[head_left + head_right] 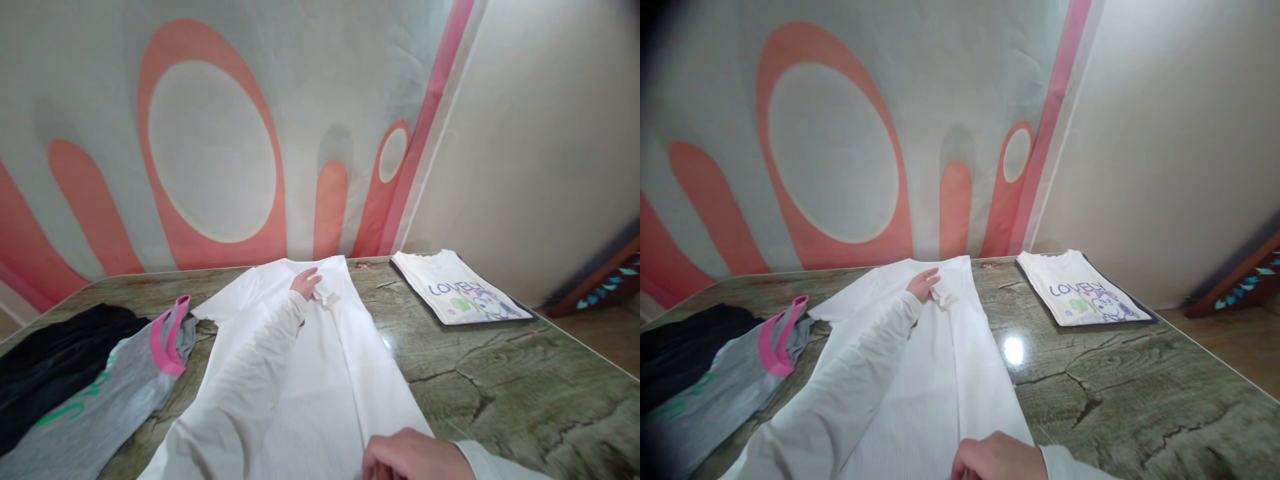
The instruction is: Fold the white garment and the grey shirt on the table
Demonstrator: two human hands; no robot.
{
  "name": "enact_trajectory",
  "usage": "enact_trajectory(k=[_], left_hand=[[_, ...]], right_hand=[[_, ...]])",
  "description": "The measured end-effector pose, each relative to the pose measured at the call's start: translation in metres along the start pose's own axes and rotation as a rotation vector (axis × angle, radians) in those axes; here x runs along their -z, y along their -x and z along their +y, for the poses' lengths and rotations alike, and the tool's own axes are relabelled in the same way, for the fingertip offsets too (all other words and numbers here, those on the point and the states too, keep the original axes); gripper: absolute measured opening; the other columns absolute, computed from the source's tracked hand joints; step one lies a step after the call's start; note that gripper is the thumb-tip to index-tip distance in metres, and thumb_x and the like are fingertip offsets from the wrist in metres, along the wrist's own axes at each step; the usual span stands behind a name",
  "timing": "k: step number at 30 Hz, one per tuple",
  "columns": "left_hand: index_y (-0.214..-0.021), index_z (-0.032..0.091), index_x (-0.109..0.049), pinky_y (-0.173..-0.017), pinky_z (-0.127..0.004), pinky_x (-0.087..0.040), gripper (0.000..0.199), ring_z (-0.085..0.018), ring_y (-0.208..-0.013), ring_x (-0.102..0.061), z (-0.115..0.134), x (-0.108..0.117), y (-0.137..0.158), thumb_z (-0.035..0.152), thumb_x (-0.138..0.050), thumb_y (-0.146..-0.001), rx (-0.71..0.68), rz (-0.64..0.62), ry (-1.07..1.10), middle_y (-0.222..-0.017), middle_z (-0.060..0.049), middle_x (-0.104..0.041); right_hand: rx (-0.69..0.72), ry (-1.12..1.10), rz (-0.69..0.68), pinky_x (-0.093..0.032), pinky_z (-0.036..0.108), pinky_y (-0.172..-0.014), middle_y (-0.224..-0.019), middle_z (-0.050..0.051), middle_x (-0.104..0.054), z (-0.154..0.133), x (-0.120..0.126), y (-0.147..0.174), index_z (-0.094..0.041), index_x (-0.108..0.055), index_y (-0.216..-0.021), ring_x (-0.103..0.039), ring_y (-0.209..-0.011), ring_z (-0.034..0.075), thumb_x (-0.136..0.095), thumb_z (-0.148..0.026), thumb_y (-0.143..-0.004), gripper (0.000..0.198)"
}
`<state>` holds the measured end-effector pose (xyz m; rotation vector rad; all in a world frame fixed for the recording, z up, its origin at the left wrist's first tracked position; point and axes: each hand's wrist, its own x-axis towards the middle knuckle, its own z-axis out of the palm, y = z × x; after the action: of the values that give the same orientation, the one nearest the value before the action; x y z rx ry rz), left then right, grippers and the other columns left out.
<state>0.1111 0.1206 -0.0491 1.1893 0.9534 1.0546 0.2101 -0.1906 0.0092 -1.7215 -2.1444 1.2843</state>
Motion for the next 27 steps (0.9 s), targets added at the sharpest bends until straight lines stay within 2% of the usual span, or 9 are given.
enact_trajectory(k=[4, 7, 9, 11, 16, 18, 20, 23, 27], left_hand=[[-0.096, 0.018, -0.062, -0.089, -0.033, -0.042, 0.044, -0.021, -0.092, -0.058, -0.005, 0.003, 0.000, 0.000, -0.062, -0.056, -0.108, 0.015, -0.154, -0.096, -0.004, -0.063], [-0.089, 0.020, -0.065, -0.098, -0.031, -0.032, 0.046, -0.021, -0.103, -0.052, -0.002, 0.004, 0.002, -0.006, -0.059, -0.051, -0.191, 0.011, -0.256, -0.095, -0.002, -0.063], [-0.087, 0.021, -0.066, -0.099, -0.032, -0.031, 0.046, -0.021, -0.103, -0.052, 0.000, 0.005, 0.002, -0.006, -0.058, -0.051, -0.222, 0.015, -0.314, -0.093, -0.003, -0.063], [-0.084, 0.022, -0.066, -0.099, -0.035, -0.031, 0.043, -0.022, -0.102, -0.052, -0.001, 0.006, 0.002, -0.005, -0.057, -0.052, -0.238, 0.025, -0.365, -0.091, -0.003, -0.062], [-0.087, 0.022, -0.064, -0.099, -0.036, -0.030, 0.037, -0.022, -0.103, -0.051, -0.006, 0.006, 0.002, 0.002, -0.060, -0.057, -0.272, 0.036, -0.479, -0.095, -0.003, -0.062], [-0.090, 0.022, -0.063, -0.099, -0.034, -0.031, 0.035, -0.022, -0.102, -0.051, -0.007, 0.005, 0.002, 0.005, -0.061, -0.059, -0.286, 0.037, -0.522, -0.097, -0.003, -0.061], [-0.092, 0.020, -0.062, -0.098, -0.033, -0.032, 0.034, -0.022, -0.102, -0.051, -0.008, 0.005, 0.003, 0.008, -0.062, -0.060, -0.301, 0.042, -0.559, -0.098, -0.004, -0.061], [-0.096, 0.019, -0.061, -0.097, -0.032, -0.032, 0.035, -0.021, -0.102, -0.052, -0.009, 0.004, 0.002, 0.011, -0.062, -0.062, -0.325, 0.049, -0.599, -0.100, -0.005, -0.061], [-0.097, 0.019, -0.060, -0.098, -0.032, -0.031, 0.036, -0.021, -0.102, -0.051, -0.009, 0.004, 0.001, 0.013, -0.062, -0.062, -0.350, 0.055, -0.637, -0.102, -0.004, -0.060]], right_hand=[[0.109, -0.143, 0.085, -0.040, 0.018, -0.052, -0.064, -0.002, -0.058, 0.015, 0.041, -0.018, -0.016, -0.057, -0.091, -0.053, -0.052, 0.008, -0.054, -0.027, -0.073, 0.021], [0.142, -0.042, 0.318, -0.041, 0.021, -0.056, -0.066, 0.000, -0.056, 0.028, 0.074, -0.036, -0.014, -0.056, -0.086, -0.053, -0.058, 0.010, -0.048, -0.021, -0.076, 0.015], [0.186, 0.091, 0.470, -0.042, 0.024, -0.063, -0.076, 0.003, -0.056, 0.032, 0.081, -0.044, -0.014, -0.056, -0.083, -0.053, -0.066, 0.011, -0.048, -0.018, -0.075, 0.013], [0.245, 0.168, 0.459, -0.041, 0.025, -0.065, -0.083, 0.003, -0.054, 0.032, 0.071, -0.044, -0.016, -0.057, -0.083, -0.052, -0.068, 0.011, -0.049, -0.018, -0.074, 0.012], [0.329, 0.276, 0.201, -0.041, 0.023, -0.064, -0.088, 0.003, -0.055, 0.022, 0.015, -0.020, -0.020, -0.059, -0.089, -0.053, -0.074, 0.014, -0.062, -0.029, -0.067, 0.024], [0.348, 0.336, 0.202, -0.040, 0.021, -0.063, -0.096, 0.002, -0.057, 0.021, -0.003, -0.012, -0.024, -0.059, -0.093, -0.055, -0.077, 0.014, -0.062, -0.034, -0.068, 0.027], [0.415, 0.388, 0.206, -0.038, 0.018, -0.058, -0.101, -0.002, -0.058, 0.024, -0.016, -0.008, -0.029, -0.060, -0.093, -0.056, -0.076, 0.012, -0.060, -0.037, -0.072, 0.023], [0.467, 0.437, 0.214, -0.035, 0.018, -0.051, -0.093, -0.008, -0.063, 0.032, -0.031, -0.008, -0.031, -0.060, -0.086, -0.056, -0.067, 0.008, -0.053, -0.043, -0.077, 0.017], [0.307, 0.522, 0.297, -0.031, 0.021, -0.048, -0.070, -0.008, -0.063, 0.040, -0.044, -0.007, -0.027, -0.058, -0.080, -0.054, -0.056, 0.009, -0.048, -0.046, -0.080, 0.021]])
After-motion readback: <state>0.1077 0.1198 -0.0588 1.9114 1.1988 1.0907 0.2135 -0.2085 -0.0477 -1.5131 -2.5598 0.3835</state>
